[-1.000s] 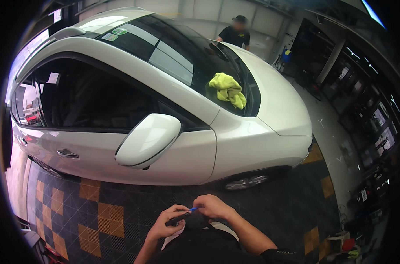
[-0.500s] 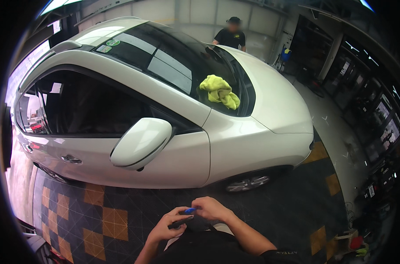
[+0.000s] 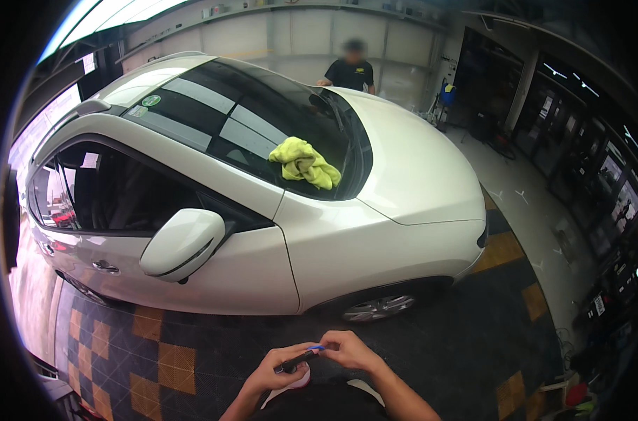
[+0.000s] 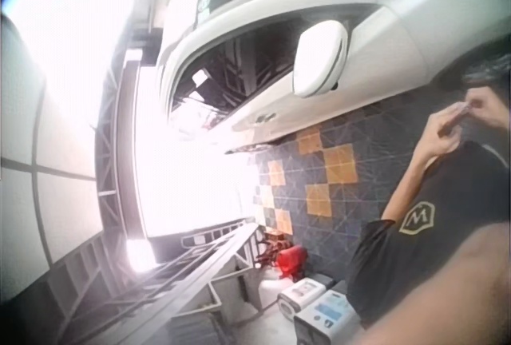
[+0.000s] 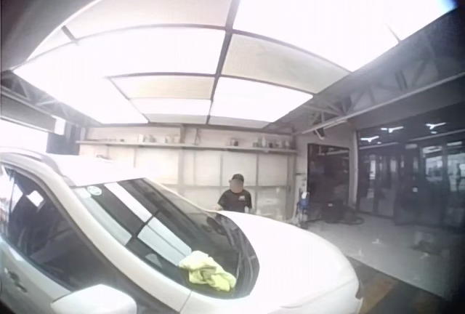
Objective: The person cleans the exterior of a white car in a garage. They spray a liquid onto the car's side panels and use a blue plastic scraper to remove contaminants, followed by wiping the area with a yellow microfiber cloth. The person works on the front fender and door area, kneeling to reach lower sections.
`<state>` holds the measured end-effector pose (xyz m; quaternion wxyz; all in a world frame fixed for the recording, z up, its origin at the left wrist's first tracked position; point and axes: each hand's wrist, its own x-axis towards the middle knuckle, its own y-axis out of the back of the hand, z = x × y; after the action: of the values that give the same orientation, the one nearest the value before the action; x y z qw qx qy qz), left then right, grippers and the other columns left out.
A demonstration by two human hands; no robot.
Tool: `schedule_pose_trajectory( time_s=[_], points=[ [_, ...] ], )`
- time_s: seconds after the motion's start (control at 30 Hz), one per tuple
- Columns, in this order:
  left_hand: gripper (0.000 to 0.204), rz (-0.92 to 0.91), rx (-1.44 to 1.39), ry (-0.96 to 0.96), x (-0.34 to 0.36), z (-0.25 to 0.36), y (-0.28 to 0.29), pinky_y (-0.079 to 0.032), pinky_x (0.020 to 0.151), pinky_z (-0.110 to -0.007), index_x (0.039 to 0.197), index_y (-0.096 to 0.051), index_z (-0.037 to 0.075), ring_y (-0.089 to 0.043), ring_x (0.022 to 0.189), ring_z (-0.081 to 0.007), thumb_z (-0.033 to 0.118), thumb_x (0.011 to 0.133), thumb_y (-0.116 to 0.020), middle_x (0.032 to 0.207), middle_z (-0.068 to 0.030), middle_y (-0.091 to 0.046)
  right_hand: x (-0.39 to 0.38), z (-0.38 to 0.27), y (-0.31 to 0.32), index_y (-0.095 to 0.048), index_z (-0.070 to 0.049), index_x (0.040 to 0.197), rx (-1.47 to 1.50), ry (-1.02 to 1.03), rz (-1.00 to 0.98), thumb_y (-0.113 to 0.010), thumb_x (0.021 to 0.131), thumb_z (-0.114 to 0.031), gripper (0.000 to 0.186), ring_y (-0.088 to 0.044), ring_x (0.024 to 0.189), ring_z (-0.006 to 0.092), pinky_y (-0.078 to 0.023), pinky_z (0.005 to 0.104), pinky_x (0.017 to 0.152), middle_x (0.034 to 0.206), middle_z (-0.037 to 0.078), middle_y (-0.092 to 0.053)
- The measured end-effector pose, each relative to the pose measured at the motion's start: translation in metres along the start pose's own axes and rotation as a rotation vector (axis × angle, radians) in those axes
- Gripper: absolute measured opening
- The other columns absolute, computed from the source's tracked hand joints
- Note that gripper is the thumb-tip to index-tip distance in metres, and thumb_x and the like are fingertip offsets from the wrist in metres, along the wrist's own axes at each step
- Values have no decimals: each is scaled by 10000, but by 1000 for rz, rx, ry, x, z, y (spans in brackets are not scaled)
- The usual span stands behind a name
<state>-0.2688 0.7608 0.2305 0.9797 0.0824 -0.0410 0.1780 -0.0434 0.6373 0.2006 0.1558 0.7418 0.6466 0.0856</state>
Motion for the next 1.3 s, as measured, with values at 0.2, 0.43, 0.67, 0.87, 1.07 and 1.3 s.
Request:
schedule_pose_trajectory(
  time_s=[0.2, 0.43, 0.67, 0.87, 1.07, 1.3],
  points=[
    [549, -38, -13, 43, 7, -24, -58, -517, 1080, -346, 1458, -646, 78, -688, 1285, -243, 13, 915, -699, 1474, -147, -671, -48, 39, 30, -760, -24, 1011, -62, -32, 24, -789, 922, -78, 109, -647, 805, 149, -518, 304, 719, 914, 52, -688],
    [554, -48, -10, 132, -5, -34, -83, -503, 1122, -392, 1454, -652, 79, -666, 1322, -291, 4, 907, -698, 1488, -174, -646, -67, 59, 22, -771, -38, 1042, -76, -26, -16, -783, 906, -101, 151, -683, 848, 225, -538, 352, 763, 932, 93, -707],
    [496, 109, 130, 114, -6, -10, -95, -535, 937, -336, 1356, -735, 69, -679, 1002, -193, 31, 861, -725, 1307, -99, -634, -51, 58, 24, -758, -49, 1039, -16, 59, -163, -768, 920, -166, 167, -687, 829, 274, -531, 393, 755, 923, 111, -710],
    [480, 185, 150, 133, -8, 1, -96, -525, 898, -320, 1299, -771, 64, -653, 941, -161, 29, 821, -733, 1271, -90, -636, -38, 50, 21, -743, -50, 1057, -44, 166, -185, -750, 933, -147, 157, -658, 783, 234, -527, 378, 719, 902, 97, -700],
    [489, 175, 156, 71, -4, -3, -104, -525, 923, -323, 1301, -771, 71, -664, 971, -169, 26, 816, -722, 1252, -96, -640, -46, 56, 24, -742, -54, 1059, -93, 133, -231, -741, 926, -138, 158, -658, 779, 243, -526, 380, 720, 889, 119, -696],
    [509, 108, 178, 55, 6, -11, -116, -519, 925, -337, 1326, -772, 121, -644, 997, -188, 55, 822, -743, 1172, -92, -628, -63, 61, 35, -730, -44, 1021, -23, 118, -189, -722, 907, -128, 142, -652, 772, 260, -511, 384, 716, 843, 123, -678]
  ],
)
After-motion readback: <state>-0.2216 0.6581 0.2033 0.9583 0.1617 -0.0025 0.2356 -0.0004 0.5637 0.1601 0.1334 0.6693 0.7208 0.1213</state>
